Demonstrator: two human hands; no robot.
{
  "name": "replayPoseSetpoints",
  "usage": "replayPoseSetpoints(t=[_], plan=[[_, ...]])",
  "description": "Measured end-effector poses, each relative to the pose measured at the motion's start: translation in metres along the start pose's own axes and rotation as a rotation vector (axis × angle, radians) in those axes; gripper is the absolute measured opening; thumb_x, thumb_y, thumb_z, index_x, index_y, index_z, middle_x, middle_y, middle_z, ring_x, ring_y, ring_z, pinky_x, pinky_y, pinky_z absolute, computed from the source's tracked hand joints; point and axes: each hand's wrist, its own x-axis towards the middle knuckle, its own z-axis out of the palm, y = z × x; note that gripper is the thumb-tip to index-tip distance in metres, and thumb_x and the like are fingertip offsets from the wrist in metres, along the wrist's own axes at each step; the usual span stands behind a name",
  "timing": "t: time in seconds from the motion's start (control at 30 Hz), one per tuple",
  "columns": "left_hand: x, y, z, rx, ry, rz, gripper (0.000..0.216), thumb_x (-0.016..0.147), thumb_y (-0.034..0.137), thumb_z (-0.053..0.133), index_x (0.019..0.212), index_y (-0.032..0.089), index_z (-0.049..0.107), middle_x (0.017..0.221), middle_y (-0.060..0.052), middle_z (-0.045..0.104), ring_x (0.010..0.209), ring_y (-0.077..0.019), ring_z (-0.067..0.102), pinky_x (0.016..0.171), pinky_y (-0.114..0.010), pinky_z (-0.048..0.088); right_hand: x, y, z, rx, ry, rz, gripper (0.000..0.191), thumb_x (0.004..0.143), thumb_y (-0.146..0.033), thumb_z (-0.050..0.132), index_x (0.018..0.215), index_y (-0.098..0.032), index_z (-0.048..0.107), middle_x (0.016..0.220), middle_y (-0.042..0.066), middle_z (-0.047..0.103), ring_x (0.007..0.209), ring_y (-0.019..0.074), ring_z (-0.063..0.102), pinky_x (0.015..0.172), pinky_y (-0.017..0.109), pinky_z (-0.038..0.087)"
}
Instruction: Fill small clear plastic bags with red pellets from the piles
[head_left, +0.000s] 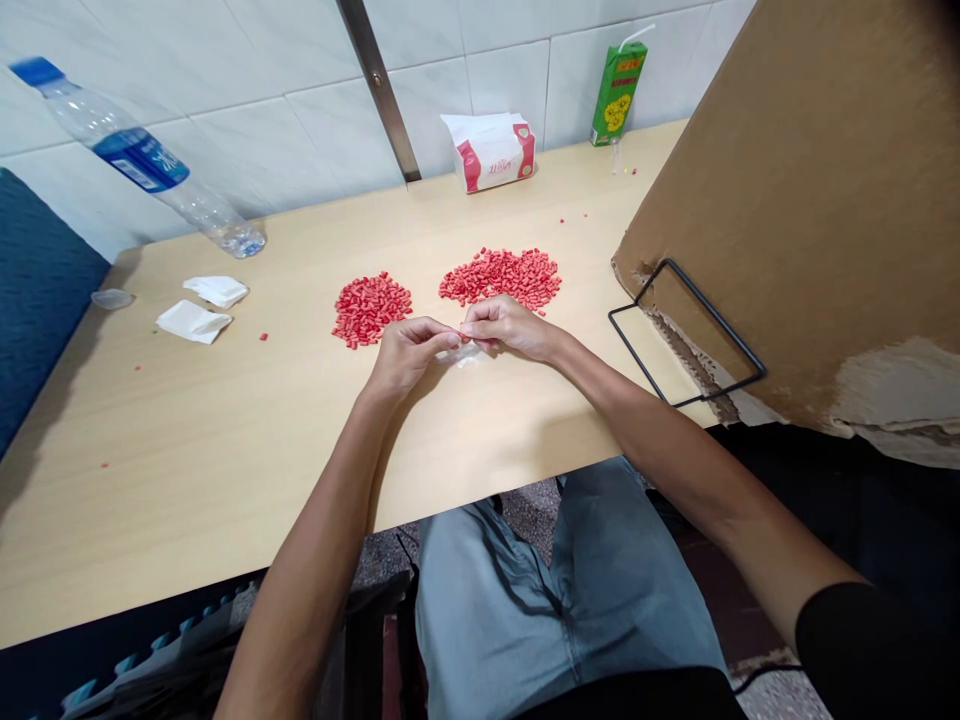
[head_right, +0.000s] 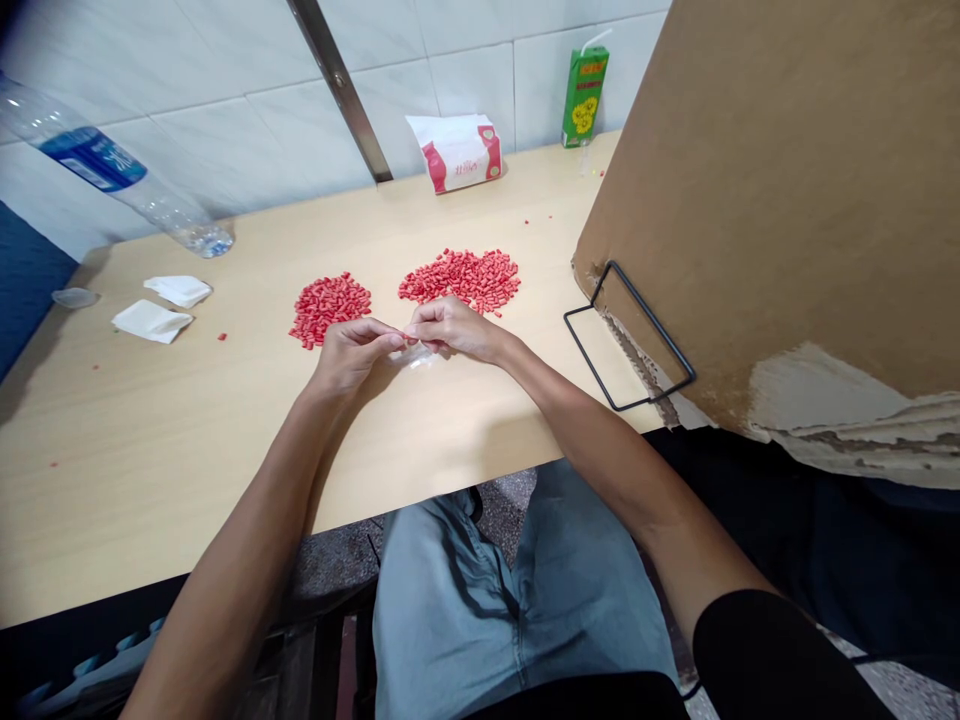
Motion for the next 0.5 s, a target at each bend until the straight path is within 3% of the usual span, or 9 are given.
replayPoseSetpoints(t=[0.37, 0.5], plan=[[0.0001, 0.0007, 0.0001, 0.025, -0.008, 0.013, 0.021, 0.061, 0.034, 0.082, 0.066, 0.016, 0.073, 0.068, -0.005, 0.073, 0.063, -0.0157, 0.064, 0.061, -0.026, 0.048, -0.0003, -0.0026, 0.0002, -0.01, -0.036, 0.006, 0.025, 0.082, -0.03, 0.066, 0.066, -0.012, 0.059, 0.048, -0.005, 0.051, 0.043, 0.0045, 0.041, 0.043, 0.017, 0.031], [-0.0002, -0.0006, 0.0032, -0.002, 0.014, 0.055, 0.022, 0.063, 0.036, 0.081, 0.074, 0.018, 0.074, 0.075, -0.005, 0.074, 0.068, -0.016, 0.066, 0.067, -0.027, 0.051, 0.0, -0.0014, 0.0008, 0.018, 0.034, -0.007, 0.029, 0.079, -0.036, 0.069, 0.066, -0.013, 0.057, 0.049, -0.005, 0.051, 0.042, 0.0044, 0.041, 0.041, 0.018, 0.03]])
